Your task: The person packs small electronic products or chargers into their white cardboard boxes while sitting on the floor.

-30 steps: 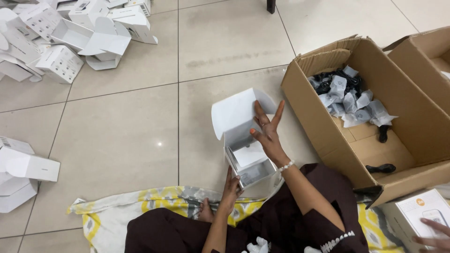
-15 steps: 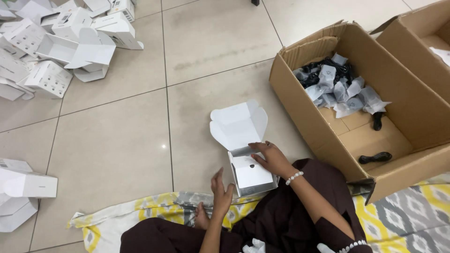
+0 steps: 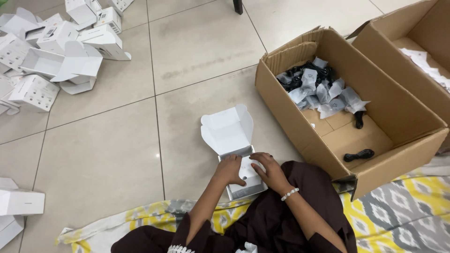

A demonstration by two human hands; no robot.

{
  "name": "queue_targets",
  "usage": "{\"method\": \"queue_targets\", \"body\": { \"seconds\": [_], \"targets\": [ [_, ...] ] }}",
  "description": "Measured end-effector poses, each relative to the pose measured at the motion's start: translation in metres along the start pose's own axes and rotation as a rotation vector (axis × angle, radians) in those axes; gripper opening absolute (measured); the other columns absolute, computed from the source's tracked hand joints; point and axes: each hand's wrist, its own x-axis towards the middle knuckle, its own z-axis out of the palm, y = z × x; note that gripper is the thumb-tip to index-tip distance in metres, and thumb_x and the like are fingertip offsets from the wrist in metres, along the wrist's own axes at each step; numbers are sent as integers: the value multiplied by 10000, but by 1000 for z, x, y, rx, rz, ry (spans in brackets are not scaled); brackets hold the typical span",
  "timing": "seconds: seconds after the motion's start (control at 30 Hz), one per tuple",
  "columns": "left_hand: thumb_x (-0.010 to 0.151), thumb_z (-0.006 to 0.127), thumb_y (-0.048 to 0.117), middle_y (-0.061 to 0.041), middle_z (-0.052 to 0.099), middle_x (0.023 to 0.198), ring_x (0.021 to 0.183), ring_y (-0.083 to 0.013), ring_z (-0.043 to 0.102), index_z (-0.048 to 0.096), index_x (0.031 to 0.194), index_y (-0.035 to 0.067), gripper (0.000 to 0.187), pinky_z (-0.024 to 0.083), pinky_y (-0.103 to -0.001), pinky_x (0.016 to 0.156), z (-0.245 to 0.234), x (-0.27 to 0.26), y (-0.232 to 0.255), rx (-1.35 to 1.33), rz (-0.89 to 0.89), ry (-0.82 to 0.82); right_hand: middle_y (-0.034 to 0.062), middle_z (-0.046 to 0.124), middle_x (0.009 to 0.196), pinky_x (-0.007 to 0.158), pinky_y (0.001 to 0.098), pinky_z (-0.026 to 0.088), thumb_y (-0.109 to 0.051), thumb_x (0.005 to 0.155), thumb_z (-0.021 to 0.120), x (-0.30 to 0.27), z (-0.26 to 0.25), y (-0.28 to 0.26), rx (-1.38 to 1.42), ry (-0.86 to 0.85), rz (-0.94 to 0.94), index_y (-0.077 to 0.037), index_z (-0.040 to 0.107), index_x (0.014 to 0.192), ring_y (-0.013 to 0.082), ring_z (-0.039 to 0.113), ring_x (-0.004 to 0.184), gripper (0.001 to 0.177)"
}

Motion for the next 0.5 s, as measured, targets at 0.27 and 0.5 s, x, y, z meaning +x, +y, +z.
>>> {"method": "queue_targets", "body": {
  "seconds": [0.27,0.5],
  "targets": [
    [533,967,427,-212,550,1265,1161,-380,542,432,1420,-10,1124,449,-502,974,-72,-100,-27,-48,-107,468,121,636,1321,1003,383,517,-152,994,601,7,7,-5,163,237,3,-57,622,1276,312,633,1218,298],
    [579,944,444,-140,532,1382,1297,-324,522,400,1493,61,1131,444,-474,1090,10,-102,-99,-86,-588,209,107,631,1347,1043,444,479,-205,825,792,8,22,-1,-194,-58,-129,-74,693,1154,330,543,1297,367]
  ]
}}
